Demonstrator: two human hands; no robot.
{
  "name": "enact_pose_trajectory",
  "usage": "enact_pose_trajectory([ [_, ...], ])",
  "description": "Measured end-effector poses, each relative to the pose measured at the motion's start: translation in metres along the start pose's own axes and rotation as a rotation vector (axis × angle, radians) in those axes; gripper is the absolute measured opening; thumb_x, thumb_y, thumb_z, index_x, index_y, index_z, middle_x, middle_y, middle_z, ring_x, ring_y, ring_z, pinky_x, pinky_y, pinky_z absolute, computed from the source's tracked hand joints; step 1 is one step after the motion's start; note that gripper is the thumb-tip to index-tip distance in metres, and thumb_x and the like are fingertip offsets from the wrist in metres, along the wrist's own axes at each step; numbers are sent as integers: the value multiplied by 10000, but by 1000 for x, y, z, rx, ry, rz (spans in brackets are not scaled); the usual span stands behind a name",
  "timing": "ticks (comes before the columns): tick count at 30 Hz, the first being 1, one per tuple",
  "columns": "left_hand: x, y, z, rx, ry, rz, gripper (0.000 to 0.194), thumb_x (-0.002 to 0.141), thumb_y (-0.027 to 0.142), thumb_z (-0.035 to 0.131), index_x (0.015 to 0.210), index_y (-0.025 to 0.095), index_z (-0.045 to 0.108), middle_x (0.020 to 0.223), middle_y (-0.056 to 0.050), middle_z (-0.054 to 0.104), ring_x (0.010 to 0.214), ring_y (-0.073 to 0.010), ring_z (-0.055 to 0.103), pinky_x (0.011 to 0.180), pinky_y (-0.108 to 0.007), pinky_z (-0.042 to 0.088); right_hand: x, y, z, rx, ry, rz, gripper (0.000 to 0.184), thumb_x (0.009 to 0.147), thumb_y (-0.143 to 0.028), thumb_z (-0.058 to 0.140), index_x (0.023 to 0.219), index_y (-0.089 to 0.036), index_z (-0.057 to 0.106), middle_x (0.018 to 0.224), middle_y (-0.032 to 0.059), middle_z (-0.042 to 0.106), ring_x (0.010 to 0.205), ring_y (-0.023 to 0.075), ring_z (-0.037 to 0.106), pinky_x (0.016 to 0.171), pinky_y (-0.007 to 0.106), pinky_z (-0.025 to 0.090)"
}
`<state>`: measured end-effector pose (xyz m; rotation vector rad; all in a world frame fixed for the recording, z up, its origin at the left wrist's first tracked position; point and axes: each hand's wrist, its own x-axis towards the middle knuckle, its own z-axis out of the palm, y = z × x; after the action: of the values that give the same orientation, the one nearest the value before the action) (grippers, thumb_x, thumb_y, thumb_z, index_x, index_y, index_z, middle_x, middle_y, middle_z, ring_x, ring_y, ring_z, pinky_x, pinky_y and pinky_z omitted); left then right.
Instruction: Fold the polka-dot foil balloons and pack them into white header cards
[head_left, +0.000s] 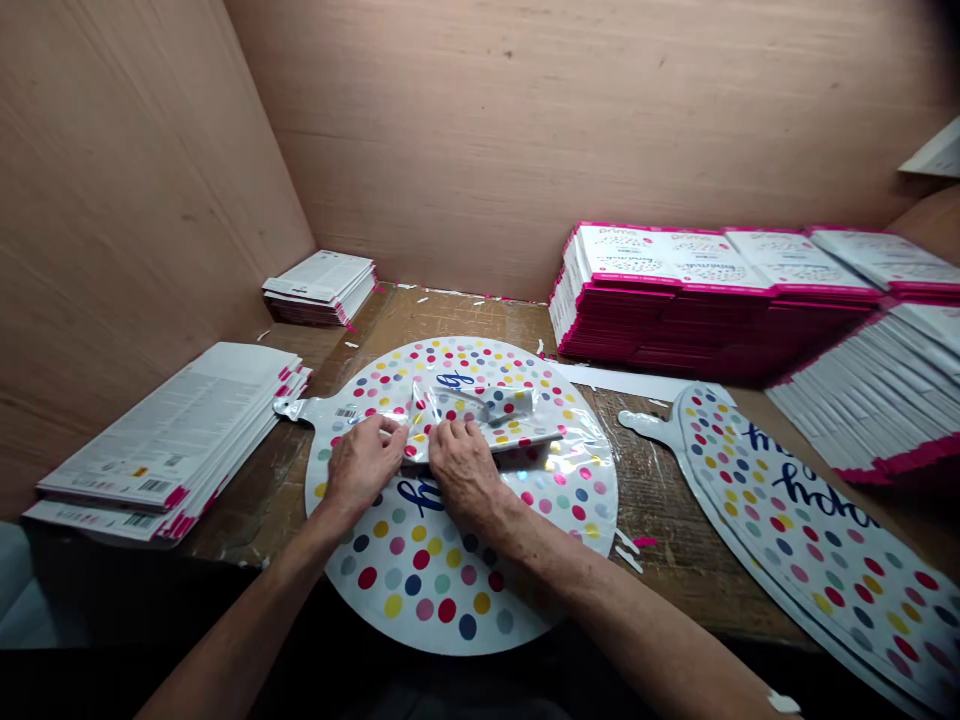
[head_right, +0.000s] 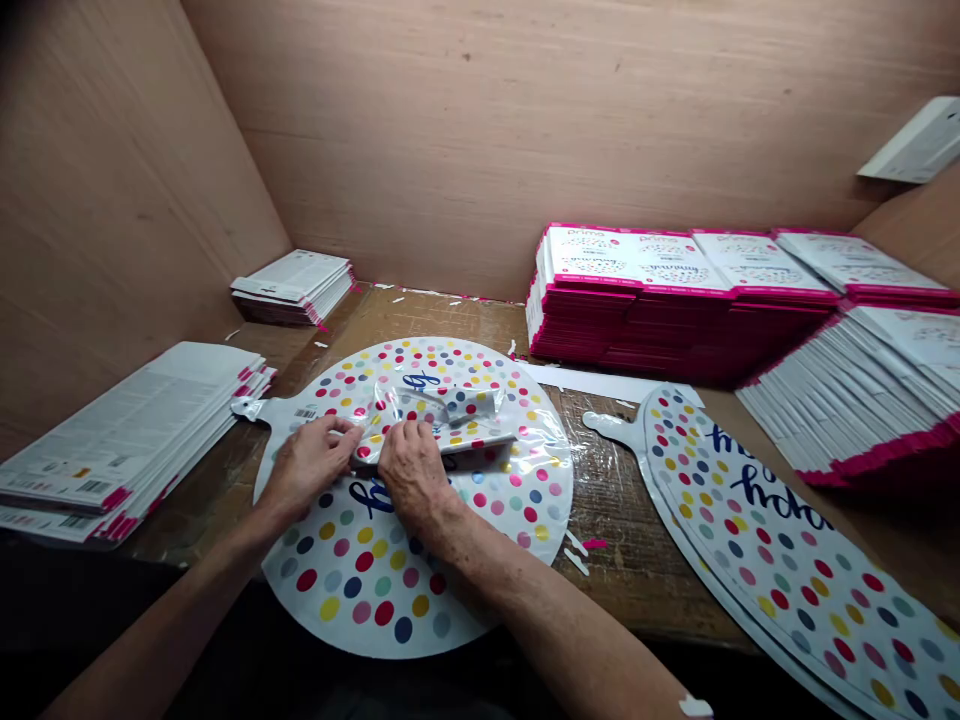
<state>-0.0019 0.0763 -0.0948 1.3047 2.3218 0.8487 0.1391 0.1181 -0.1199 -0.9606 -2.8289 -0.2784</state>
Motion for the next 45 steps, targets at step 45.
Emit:
enact_pose_trajectory([
  [45,-31,-6,15,-425,-27,92,428,781,519,636,1003,155,677,774,-48,723,735,-201,674,679,-286,520,-18,33,-28,679,-226,122,246,935,-418,550,826,-200,583,763,-1,618,696,143,522,612,251,324],
])
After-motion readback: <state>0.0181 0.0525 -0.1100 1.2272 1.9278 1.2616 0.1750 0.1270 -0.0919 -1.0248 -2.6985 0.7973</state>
